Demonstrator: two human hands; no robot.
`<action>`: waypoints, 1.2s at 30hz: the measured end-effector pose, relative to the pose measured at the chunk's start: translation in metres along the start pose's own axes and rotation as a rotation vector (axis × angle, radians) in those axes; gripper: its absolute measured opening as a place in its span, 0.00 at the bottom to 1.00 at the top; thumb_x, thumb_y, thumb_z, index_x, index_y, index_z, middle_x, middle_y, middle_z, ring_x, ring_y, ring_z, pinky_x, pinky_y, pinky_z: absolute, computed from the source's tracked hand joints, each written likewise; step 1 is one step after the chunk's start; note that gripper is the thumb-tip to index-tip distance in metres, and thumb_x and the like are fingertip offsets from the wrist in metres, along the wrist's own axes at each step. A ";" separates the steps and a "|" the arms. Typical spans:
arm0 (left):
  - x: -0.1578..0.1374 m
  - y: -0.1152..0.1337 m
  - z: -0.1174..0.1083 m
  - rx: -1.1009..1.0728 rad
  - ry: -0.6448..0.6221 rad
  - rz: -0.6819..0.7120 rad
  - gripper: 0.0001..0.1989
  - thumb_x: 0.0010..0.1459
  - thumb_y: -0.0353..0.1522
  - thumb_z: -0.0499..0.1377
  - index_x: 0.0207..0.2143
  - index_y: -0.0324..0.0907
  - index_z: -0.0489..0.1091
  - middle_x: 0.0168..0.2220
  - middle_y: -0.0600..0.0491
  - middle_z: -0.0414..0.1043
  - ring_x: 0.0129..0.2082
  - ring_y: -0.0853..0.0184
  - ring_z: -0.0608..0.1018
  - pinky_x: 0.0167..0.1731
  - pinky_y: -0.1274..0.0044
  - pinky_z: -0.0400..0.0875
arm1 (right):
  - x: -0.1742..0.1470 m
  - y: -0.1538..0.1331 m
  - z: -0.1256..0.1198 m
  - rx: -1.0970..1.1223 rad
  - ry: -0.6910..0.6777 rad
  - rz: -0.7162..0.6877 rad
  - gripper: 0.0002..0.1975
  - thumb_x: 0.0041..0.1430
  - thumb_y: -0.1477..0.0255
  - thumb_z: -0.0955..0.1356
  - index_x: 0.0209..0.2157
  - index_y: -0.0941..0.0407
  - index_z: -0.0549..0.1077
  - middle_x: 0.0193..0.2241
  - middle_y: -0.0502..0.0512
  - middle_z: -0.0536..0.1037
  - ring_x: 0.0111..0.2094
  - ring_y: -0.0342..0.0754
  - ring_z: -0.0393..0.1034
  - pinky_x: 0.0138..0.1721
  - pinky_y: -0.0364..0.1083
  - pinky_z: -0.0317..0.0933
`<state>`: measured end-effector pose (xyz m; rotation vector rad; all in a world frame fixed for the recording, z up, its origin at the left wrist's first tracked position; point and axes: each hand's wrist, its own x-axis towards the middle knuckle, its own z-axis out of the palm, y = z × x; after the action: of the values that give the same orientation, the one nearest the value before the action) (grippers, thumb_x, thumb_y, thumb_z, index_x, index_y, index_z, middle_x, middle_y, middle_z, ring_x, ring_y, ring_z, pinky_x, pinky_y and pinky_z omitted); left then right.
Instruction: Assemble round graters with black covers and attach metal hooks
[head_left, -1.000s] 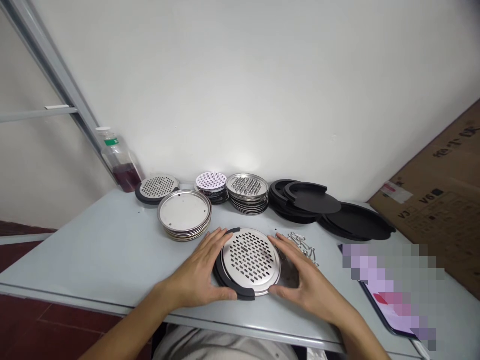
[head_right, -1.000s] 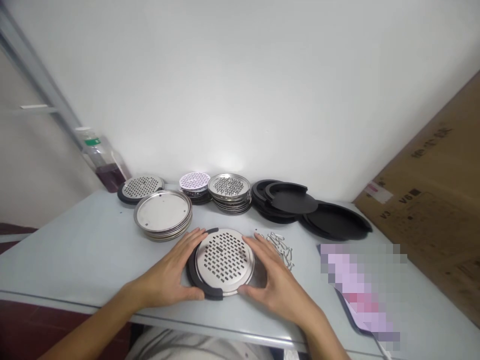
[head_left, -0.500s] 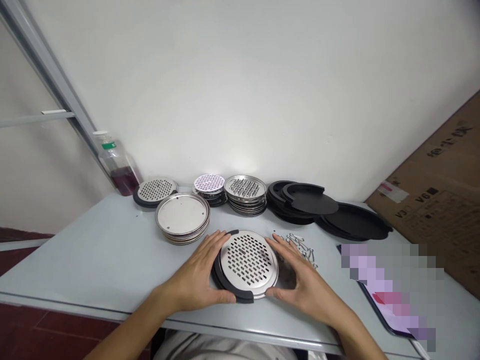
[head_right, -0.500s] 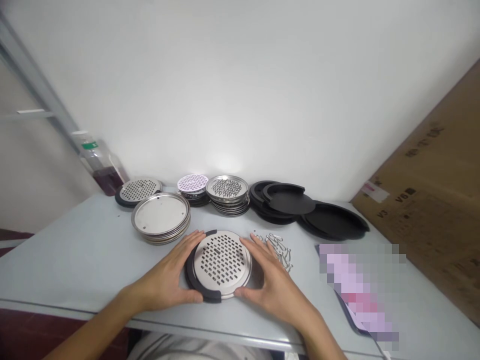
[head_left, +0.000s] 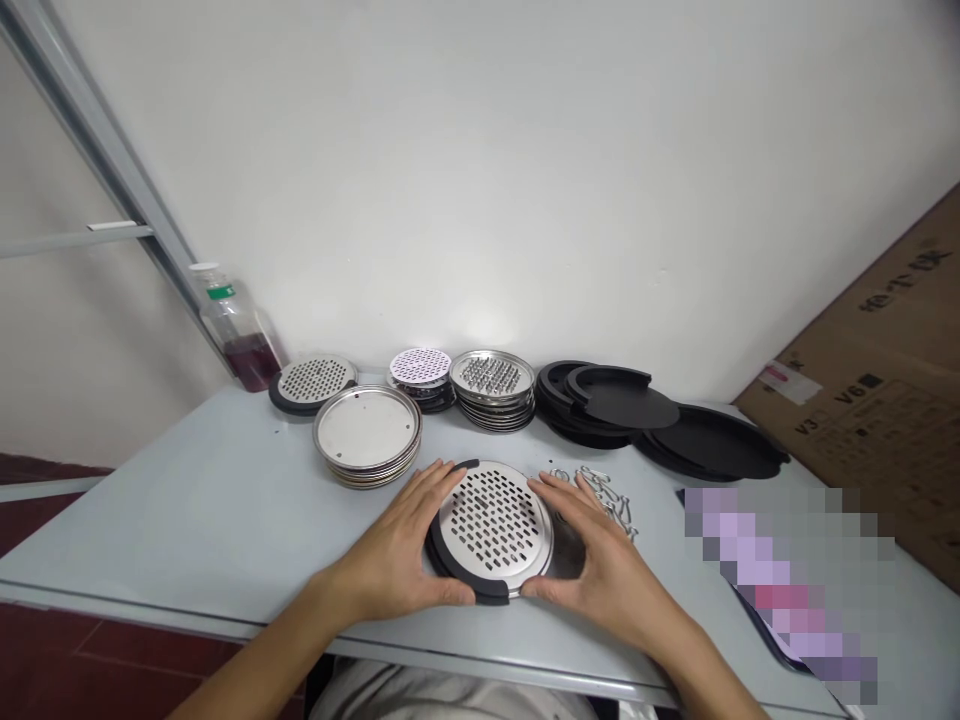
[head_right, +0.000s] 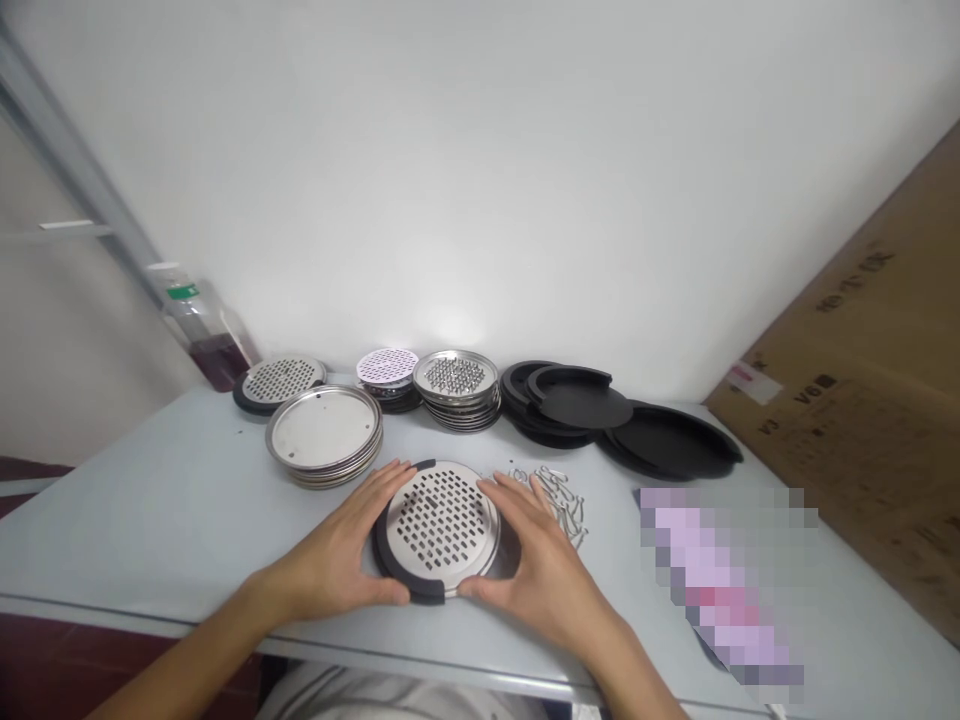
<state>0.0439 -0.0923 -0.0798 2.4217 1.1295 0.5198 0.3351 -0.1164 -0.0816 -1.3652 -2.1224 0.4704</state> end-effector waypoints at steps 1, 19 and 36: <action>0.000 0.000 0.000 0.000 -0.003 -0.001 0.58 0.48 0.54 0.67 0.70 0.51 0.35 0.72 0.46 0.39 0.70 0.46 0.48 0.66 0.53 0.50 | 0.000 -0.001 0.001 0.004 -0.003 0.003 0.46 0.45 0.55 0.77 0.64 0.50 0.61 0.63 0.61 0.65 0.66 0.66 0.53 0.67 0.68 0.42; 0.000 0.002 -0.002 -0.009 -0.029 -0.045 0.58 0.46 0.53 0.68 0.70 0.53 0.37 0.72 0.49 0.38 0.70 0.47 0.47 0.66 0.52 0.50 | 0.000 0.003 -0.002 0.063 -0.048 -0.014 0.42 0.50 0.56 0.75 0.63 0.49 0.59 0.63 0.60 0.64 0.64 0.62 0.57 0.64 0.62 0.53; 0.002 0.002 -0.001 -0.035 0.024 -0.007 0.63 0.43 0.50 0.71 0.70 0.52 0.33 0.71 0.47 0.43 0.69 0.47 0.51 0.65 0.53 0.52 | -0.001 -0.002 0.000 0.067 -0.017 0.015 0.43 0.47 0.56 0.76 0.63 0.50 0.61 0.62 0.61 0.66 0.63 0.62 0.59 0.62 0.62 0.56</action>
<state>0.0460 -0.0913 -0.0779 2.3867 1.1293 0.5634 0.3344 -0.1178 -0.0807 -1.3455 -2.0923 0.5560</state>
